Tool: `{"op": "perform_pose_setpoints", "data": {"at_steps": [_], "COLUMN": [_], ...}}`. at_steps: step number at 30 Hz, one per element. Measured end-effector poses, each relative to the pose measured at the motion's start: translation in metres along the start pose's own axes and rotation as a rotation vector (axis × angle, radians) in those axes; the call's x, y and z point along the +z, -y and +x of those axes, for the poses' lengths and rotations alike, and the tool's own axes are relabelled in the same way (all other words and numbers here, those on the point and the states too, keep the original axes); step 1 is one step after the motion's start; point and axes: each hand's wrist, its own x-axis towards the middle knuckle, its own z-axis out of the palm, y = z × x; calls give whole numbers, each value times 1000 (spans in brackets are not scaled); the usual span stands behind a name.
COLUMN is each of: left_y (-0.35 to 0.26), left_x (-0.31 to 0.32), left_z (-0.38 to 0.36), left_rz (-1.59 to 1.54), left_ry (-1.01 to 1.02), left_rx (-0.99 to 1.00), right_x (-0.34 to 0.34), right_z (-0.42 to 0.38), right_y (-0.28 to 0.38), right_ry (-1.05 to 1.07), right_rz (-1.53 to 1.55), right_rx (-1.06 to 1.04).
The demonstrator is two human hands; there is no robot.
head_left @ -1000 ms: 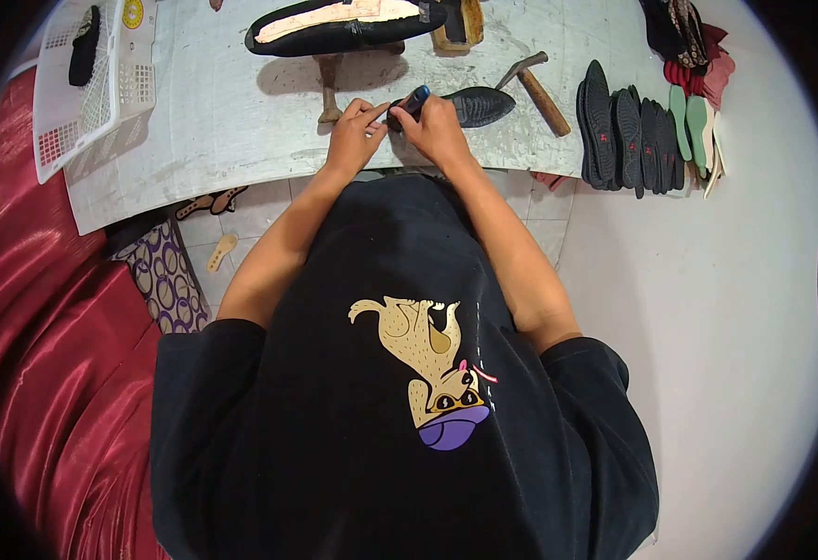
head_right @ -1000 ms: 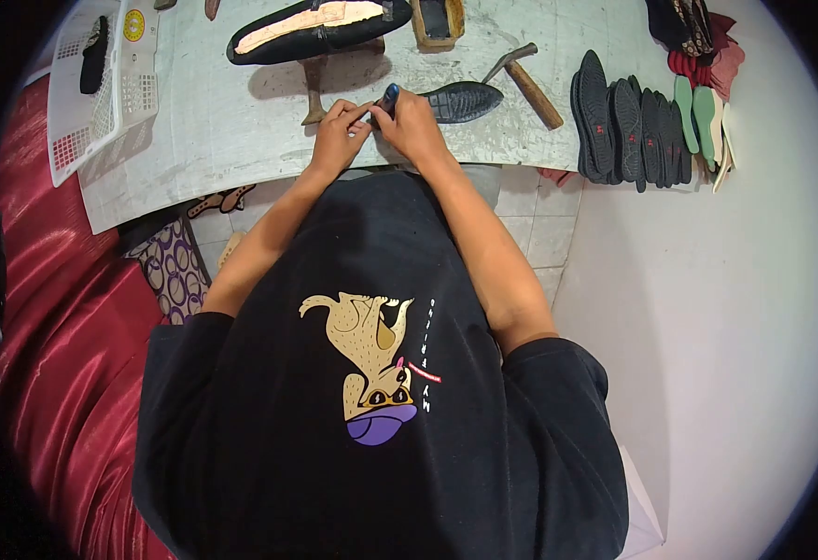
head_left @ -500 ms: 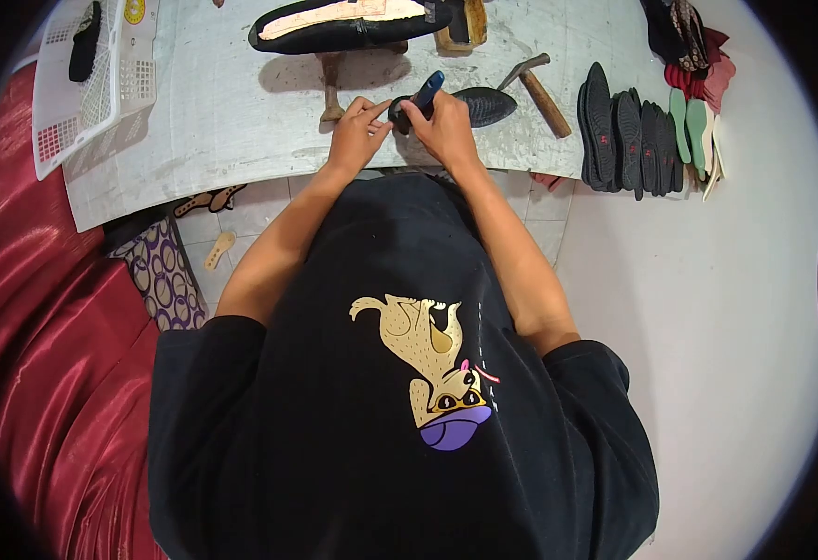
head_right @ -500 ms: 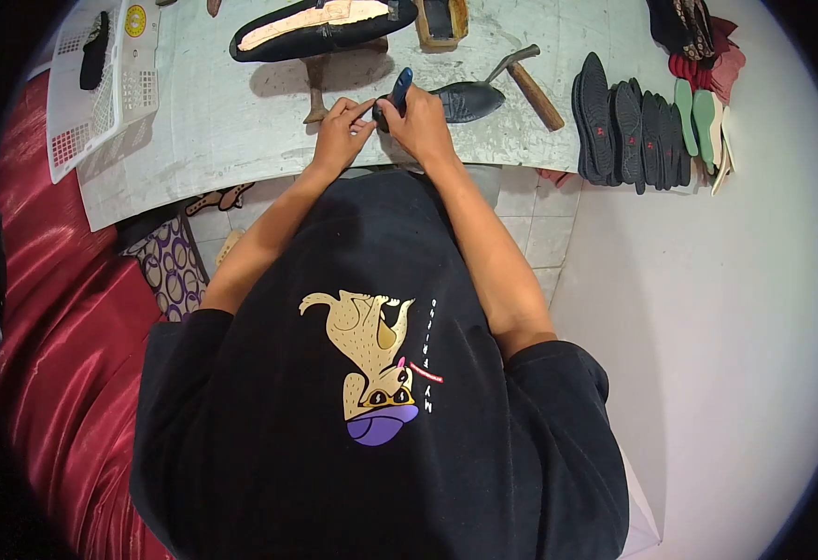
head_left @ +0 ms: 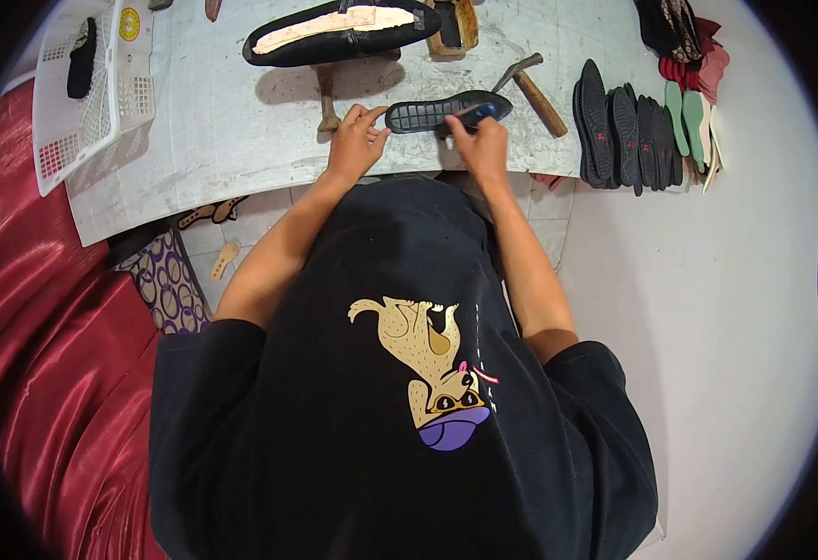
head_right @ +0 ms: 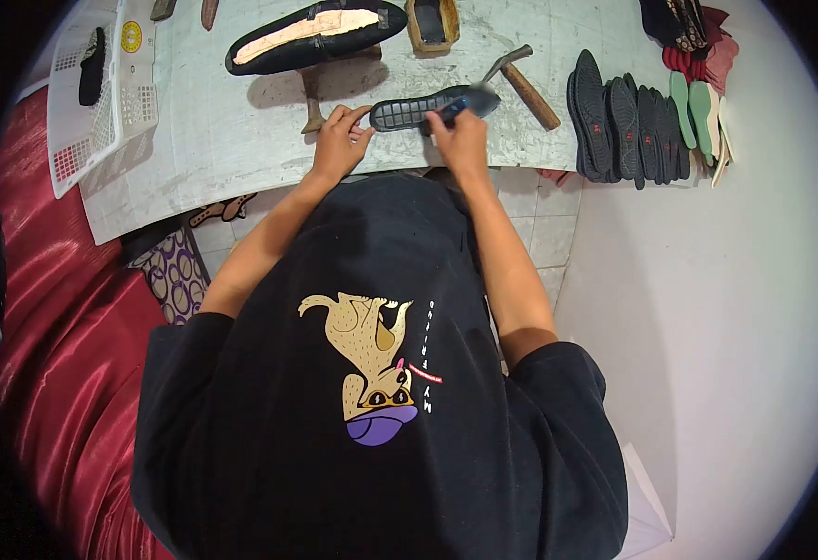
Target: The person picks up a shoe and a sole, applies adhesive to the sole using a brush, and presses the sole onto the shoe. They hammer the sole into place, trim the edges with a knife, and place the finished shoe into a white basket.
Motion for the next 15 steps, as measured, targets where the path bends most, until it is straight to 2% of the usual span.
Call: {"op": "perform_pose_setpoints", "data": {"at_steps": [1, 2, 4, 9, 11, 12, 14, 15], "left_y": [1, 1, -2, -3, 0, 2, 0, -1], "left_x": [0, 1, 0, -2, 0, 1, 0, 0], "left_z": [0, 0, 1, 1, 2, 2, 1, 3], "left_rz": [0, 4, 9, 19, 4, -8, -5, -3], "left_ry": [2, 12, 22, 59, 60, 53, 61, 60], "left_rx": [1, -15, -29, -22, -23, -27, -39, -51], "right_x": [-10, -17, -25, -38, -29, -25, -2, -1], "right_z": [0, 0, 2, 4, 5, 6, 2, 0], "right_y": [-1, -12, -37, -54, -46, -33, -14, 0], "right_ry": [-26, -29, -167, -256, -220, -135, -105, 49], "right_rz": [-45, -46, -87, -151, -202, -217, -210, -303], "right_rx": [99, 102, -1, 72, -82, -53, -160, -245]}}
